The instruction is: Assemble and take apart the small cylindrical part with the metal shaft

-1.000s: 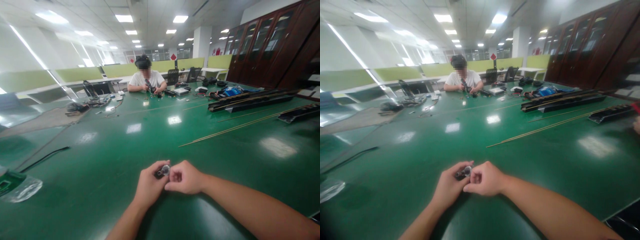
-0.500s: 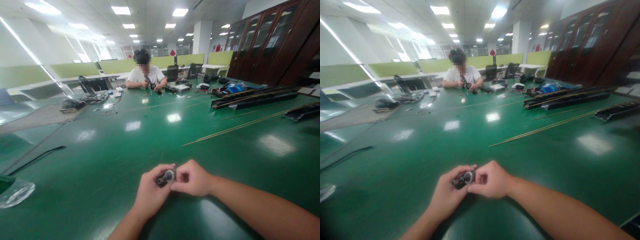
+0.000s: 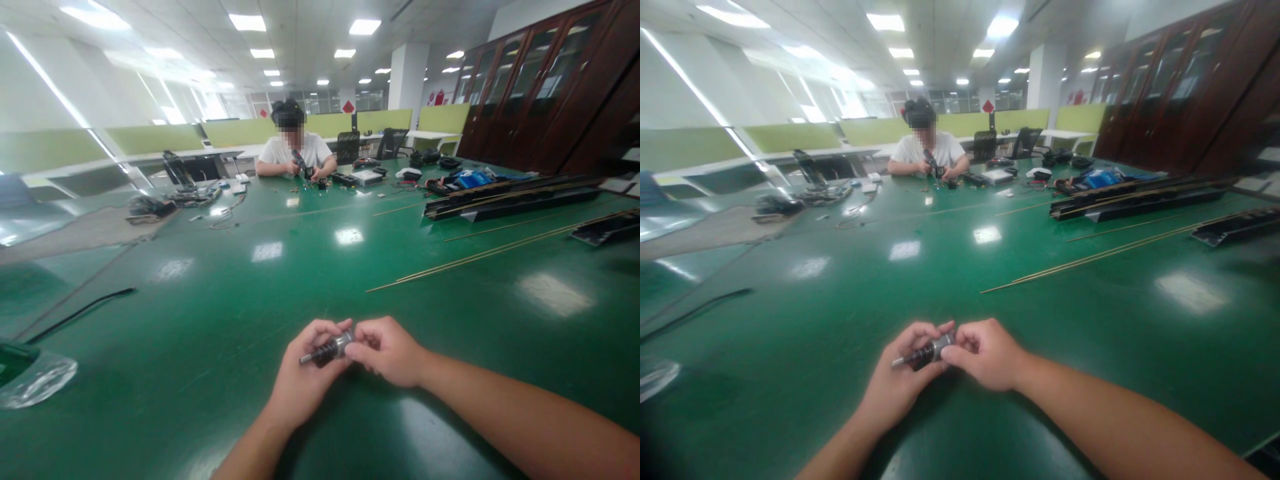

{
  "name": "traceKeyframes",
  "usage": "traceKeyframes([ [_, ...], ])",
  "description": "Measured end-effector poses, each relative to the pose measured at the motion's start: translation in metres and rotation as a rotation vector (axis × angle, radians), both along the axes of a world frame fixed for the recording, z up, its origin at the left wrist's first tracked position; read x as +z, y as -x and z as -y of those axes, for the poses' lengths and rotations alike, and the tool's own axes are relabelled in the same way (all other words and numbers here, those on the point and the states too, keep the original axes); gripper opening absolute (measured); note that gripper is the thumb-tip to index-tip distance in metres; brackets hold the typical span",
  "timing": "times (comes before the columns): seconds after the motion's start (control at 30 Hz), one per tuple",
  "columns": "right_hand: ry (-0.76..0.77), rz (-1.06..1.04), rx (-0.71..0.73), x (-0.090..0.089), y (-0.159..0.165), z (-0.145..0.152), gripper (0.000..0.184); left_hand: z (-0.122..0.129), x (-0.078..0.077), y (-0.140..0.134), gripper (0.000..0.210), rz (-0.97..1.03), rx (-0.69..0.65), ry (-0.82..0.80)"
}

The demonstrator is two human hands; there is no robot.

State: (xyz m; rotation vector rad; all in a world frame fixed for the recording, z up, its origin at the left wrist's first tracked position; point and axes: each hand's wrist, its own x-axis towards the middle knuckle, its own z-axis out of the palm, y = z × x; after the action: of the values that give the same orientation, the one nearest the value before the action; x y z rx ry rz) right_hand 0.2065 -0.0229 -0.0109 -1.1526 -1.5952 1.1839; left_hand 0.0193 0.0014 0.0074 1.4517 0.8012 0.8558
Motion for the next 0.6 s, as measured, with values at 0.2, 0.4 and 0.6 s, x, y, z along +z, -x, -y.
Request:
traceKeyframes([
  [0.2, 0.042, -0.121, 0.057, -0.0009, -0.0010, -0.0002, 0.027, 0.0007, 0.0007, 0.0017, 0.029, 0.038, -0.032, -0.044],
  [0.4, 0.021, -0.171, 0.153, -0.0038, -0.0032, -0.0011, 0.040, 0.0027, 0.0028, 0.0002, 0.026, 0.017, -0.012, -0.118],
  [0.6, 0.004, -0.131, 0.152, -0.0079, -0.0044, -0.0016, 0.053, 0.0055, 0.0040, -0.0019, 0.031, 0.011, -0.007, -0.117],
])
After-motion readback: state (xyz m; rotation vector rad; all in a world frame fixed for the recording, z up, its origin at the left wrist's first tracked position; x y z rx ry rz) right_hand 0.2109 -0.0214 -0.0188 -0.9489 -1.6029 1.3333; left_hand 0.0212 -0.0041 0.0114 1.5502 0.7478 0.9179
